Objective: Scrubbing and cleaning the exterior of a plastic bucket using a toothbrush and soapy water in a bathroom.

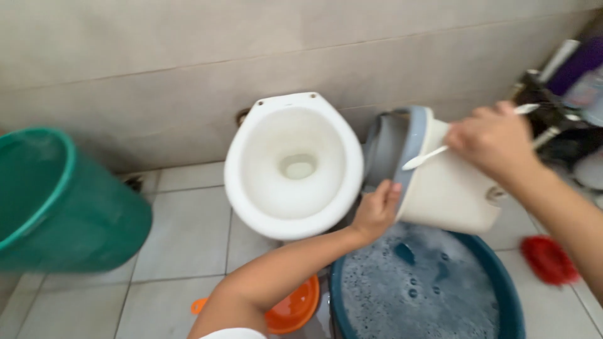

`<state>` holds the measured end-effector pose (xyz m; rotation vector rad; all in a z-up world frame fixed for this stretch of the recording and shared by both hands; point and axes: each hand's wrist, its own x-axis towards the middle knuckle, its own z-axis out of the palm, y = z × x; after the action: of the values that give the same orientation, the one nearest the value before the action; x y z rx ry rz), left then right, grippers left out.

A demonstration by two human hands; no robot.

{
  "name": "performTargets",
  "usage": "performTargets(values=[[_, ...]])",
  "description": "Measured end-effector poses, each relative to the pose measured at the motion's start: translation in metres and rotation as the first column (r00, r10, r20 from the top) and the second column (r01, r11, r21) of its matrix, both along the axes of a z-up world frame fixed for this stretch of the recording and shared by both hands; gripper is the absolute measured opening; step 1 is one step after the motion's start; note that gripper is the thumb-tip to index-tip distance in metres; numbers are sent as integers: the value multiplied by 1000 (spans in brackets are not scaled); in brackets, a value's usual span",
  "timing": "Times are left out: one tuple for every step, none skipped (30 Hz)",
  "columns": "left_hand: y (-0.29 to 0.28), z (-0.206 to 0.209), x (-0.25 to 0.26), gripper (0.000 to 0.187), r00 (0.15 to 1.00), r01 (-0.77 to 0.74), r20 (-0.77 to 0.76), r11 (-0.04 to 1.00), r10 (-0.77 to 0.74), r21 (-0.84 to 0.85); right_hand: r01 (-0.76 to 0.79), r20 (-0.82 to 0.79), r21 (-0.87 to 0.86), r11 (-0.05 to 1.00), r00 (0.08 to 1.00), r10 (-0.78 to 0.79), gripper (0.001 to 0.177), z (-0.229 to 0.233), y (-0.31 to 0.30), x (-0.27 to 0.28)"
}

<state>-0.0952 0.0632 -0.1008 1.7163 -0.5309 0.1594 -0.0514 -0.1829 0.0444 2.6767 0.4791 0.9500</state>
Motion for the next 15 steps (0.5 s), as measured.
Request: performTargets(values=[[2, -2, -4, 42, 1000, 0, -4, 1000, 0, 0, -194, -28, 54, 980, 980, 196, 45, 11, 18, -5], [3, 2, -7, 42, 1000, 21, -2, 1000, -21, 1, -174, -26, 55, 983, 984, 175, 45, 9, 3, -1], [6, 6, -10, 45, 997, 60, -49, 998, -59, 14, -7, 58, 65, 998, 998, 3, 48, 8, -11, 3], [10, 11, -11, 48, 992, 84, -94, 996, -81, 24, 141, 141, 86, 986, 978, -153, 52, 8, -23, 12], [10, 18, -12, 48, 992, 88, -91, 996, -86, 23, 146, 144, 86, 986, 977, -157, 52, 9, -25, 8], [14, 26, -13, 52, 978, 151, -156, 988, -142, 45, 140, 105, 134, 981, 982, -155, 54, 10, -23, 7], [19, 34, -14, 57, 955, 214, -221, 975, -195, 62, 136, 65, 182, 974, 987, -150, 58, 10, -19, 6], [20, 35, -10, 57, 957, 205, -221, 977, -186, 66, 127, 66, 186, 974, 988, -141, 58, 19, -9, 4], [21, 37, -7, 61, 935, 277, -240, 960, -260, 39, 184, -99, 358, 916, 982, -158, 61, 28, 3, 2], [25, 40, -3, 67, 911, 337, -255, 941, -324, 10, 248, -263, 502, 828, 956, -127, 68, 38, 17, 2], [21, 36, 4, 67, 918, 319, -252, 948, -305, 13, 230, -260, 504, 832, 960, -108, 68, 46, 28, 6], [24, 32, 13, 68, 838, 413, -388, 911, -384, -8, 192, -337, 562, 805, 941, 11, 63, 54, 45, 12], [29, 29, 23, 71, 731, 497, -514, 866, -448, -47, 162, -404, 617, 770, 905, 133, 61, 63, 63, 18], [40, 41, 26, 71, 758, 454, -510, 890, -406, -34, 117, -392, 626, 771, 901, 182, 61, 66, 83, 23], [54, 53, 28, 70, 754, 471, -540, 881, -374, 47, 182, -483, 576, 797, 862, 152, 58, 70, 105, 26]])
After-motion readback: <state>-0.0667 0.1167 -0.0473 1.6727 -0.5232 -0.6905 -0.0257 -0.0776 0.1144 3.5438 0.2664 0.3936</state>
